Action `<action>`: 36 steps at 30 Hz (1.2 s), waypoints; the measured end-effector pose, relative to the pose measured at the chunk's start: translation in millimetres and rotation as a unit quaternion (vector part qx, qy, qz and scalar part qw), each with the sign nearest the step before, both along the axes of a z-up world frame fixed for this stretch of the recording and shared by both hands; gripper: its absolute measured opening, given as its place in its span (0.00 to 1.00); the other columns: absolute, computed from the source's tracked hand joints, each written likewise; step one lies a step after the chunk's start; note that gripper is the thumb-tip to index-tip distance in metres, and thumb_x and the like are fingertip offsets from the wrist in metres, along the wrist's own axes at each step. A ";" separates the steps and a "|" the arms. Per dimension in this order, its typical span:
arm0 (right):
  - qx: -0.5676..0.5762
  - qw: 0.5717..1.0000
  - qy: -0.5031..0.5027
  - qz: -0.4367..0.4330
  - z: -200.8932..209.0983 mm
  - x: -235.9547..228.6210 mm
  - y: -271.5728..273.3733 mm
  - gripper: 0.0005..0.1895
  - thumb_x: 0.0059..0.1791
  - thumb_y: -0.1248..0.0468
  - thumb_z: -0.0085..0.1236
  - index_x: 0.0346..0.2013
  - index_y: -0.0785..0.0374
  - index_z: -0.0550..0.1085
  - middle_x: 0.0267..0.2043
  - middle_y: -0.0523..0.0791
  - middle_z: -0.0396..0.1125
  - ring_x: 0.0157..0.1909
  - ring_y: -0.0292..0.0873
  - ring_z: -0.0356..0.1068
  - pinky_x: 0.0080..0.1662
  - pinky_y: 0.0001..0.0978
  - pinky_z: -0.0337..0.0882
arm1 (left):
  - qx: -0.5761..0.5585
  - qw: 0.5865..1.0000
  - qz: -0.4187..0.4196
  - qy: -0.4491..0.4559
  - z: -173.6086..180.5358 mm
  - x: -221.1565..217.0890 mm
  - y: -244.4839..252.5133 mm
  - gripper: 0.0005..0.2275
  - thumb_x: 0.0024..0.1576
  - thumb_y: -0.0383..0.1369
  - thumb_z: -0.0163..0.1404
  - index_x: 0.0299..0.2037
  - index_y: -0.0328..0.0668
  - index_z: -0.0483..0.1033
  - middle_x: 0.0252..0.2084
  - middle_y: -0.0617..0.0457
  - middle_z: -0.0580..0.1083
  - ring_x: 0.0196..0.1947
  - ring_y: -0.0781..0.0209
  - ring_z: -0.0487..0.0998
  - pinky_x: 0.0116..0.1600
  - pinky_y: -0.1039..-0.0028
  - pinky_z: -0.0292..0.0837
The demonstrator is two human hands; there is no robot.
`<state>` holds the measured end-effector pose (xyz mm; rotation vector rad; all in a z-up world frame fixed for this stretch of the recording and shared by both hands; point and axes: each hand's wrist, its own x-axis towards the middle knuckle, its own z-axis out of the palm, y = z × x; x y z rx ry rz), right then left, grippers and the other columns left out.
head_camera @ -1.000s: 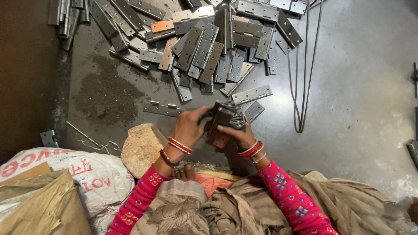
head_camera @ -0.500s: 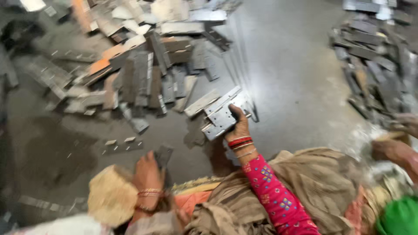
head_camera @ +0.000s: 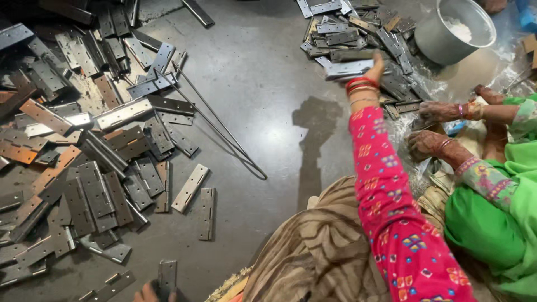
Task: The person sits on the floor and sorts a large pile of metal door hinges. They use a long metal rod to move and separate the hinges, then pick them up by hand to inspect and stack them into smaller piles.
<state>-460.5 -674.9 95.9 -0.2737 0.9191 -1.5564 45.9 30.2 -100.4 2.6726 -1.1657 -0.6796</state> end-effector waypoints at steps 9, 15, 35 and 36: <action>0.011 0.855 0.514 0.064 37.5 76.2 74.0 0.55 0.38 0.50 0.75 0.69 0.67 0.53 0.67 0.56 0.57 0.60 0.55 0.69 0.45 0.44 0.84 | -0.091 0.995 0.016 0.029 -0.1 1.8 -4.2 0.24 0.47 0.39 0.64 0.50 0.34 0.74 0.40 0.36 0.75 0.41 0.37 0.79 0.47 0.54 0.74; -0.229 0.572 0.684 0.392 6.9 226.8 271.1 0.26 0.47 0.47 0.65 0.50 0.62 0.76 0.36 0.49 0.78 0.39 0.50 0.79 0.43 0.40 0.77 | -0.204 0.973 0.072 0.076 88.5 -37.6 -0.5 0.21 0.52 0.36 0.61 0.52 0.31 0.75 0.39 0.35 0.78 0.39 0.35 0.80 0.43 0.56 0.74; -0.210 0.429 0.797 0.370 -89.4 321.8 442.6 0.38 0.36 0.42 0.73 0.41 0.67 0.65 0.35 0.57 0.72 0.36 0.63 0.73 0.36 0.53 0.73 | -0.309 0.929 0.177 0.099 150.3 33.6 -75.0 0.16 0.51 0.36 0.62 0.46 0.36 0.77 0.37 0.36 0.80 0.39 0.38 0.82 0.44 0.58 0.76; -0.226 0.449 0.791 0.349 -92.5 322.1 445.3 0.39 0.35 0.43 0.74 0.42 0.69 0.66 0.36 0.58 0.72 0.36 0.64 0.73 0.36 0.53 0.73 | -0.291 0.933 0.188 0.093 151.4 47.9 -83.8 0.16 0.51 0.37 0.62 0.44 0.36 0.77 0.36 0.37 0.80 0.38 0.38 0.82 0.44 0.58 0.75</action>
